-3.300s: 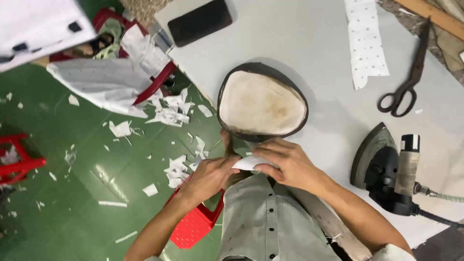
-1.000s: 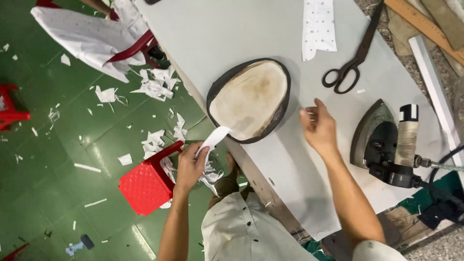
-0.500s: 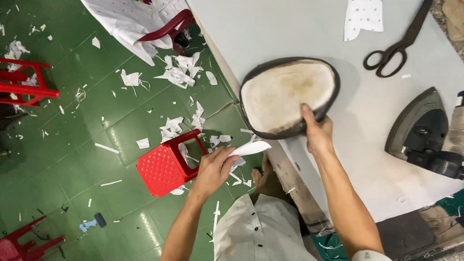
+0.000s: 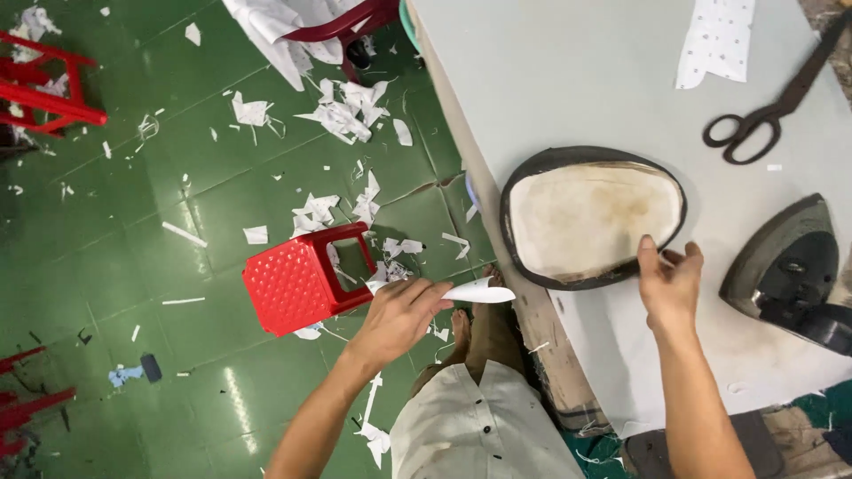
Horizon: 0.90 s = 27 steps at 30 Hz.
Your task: The person irons a white fabric strip on a curved ironing board using a steam iron. They repeatedly position the fabric, press it with the iron, and use a black rectangular object to hold the fabric in place while ironing.
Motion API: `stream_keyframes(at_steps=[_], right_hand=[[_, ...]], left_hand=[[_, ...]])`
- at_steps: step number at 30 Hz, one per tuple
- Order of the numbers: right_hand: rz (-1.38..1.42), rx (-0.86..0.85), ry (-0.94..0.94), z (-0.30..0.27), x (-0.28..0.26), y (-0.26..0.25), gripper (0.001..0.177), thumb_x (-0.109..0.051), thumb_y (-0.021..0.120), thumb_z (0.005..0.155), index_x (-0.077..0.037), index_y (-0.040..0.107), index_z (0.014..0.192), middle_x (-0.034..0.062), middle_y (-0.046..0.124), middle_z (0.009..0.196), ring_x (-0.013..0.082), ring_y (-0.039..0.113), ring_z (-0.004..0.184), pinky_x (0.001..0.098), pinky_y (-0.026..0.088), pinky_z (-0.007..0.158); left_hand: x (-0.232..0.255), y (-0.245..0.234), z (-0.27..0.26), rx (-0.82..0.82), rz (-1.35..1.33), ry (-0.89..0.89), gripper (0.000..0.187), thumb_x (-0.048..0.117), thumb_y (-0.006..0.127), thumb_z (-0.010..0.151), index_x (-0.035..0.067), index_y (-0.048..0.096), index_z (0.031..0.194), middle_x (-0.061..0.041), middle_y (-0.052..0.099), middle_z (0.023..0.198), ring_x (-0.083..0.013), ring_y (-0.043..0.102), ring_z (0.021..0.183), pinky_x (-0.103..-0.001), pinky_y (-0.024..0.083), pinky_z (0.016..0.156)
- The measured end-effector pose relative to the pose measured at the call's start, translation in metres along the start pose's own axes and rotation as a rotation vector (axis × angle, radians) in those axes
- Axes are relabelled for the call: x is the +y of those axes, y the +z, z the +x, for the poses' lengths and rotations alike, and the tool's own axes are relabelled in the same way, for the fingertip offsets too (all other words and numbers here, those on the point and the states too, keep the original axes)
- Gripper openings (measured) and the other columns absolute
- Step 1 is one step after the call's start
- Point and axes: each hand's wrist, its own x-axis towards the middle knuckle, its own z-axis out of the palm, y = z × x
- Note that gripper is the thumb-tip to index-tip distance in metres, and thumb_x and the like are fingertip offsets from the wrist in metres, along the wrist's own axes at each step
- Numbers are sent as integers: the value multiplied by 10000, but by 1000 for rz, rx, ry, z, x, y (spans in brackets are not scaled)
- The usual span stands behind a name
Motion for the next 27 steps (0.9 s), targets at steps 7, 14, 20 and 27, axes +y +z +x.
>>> stream_keyframes(at_steps=[7,14,20,27], right_hand=[[389,-136,101,-14,-4,56,623,-383,674,968,46,364,1296,231,529,1398,357,605,1227,594,628,819],[-12,-367,-468,-66,-83,100,587,-170,654,1034,229,385,1370,393,574,1126,531,659,980,594,584,796],[-290,-495,-1455,-154,-97,147,399,-282,710,915,-68,658,1247,144,669,1073,345,672,1033,455,581,889],[-248,-419,-1543,-145,-67,171,157,-162,639,944,-172,750,1055,10,675,780,222,721,748,383,598,847]], left_hand=[[-18,-16,-33,147,-21,-224,197,189,634,1017,44,665,1148,-70,651,870,-228,588,638,-383,505,526],[-18,-27,-35,235,-107,-247,105,117,678,956,79,729,1039,-59,575,654,-259,627,556,-350,532,514],[-19,-30,-41,239,-135,-233,117,100,638,971,101,754,990,-48,584,632,-247,625,542,-337,533,517],[-26,-50,-32,202,-187,-121,163,105,583,1001,113,741,1036,-46,590,650,-263,646,573,-355,556,536]])
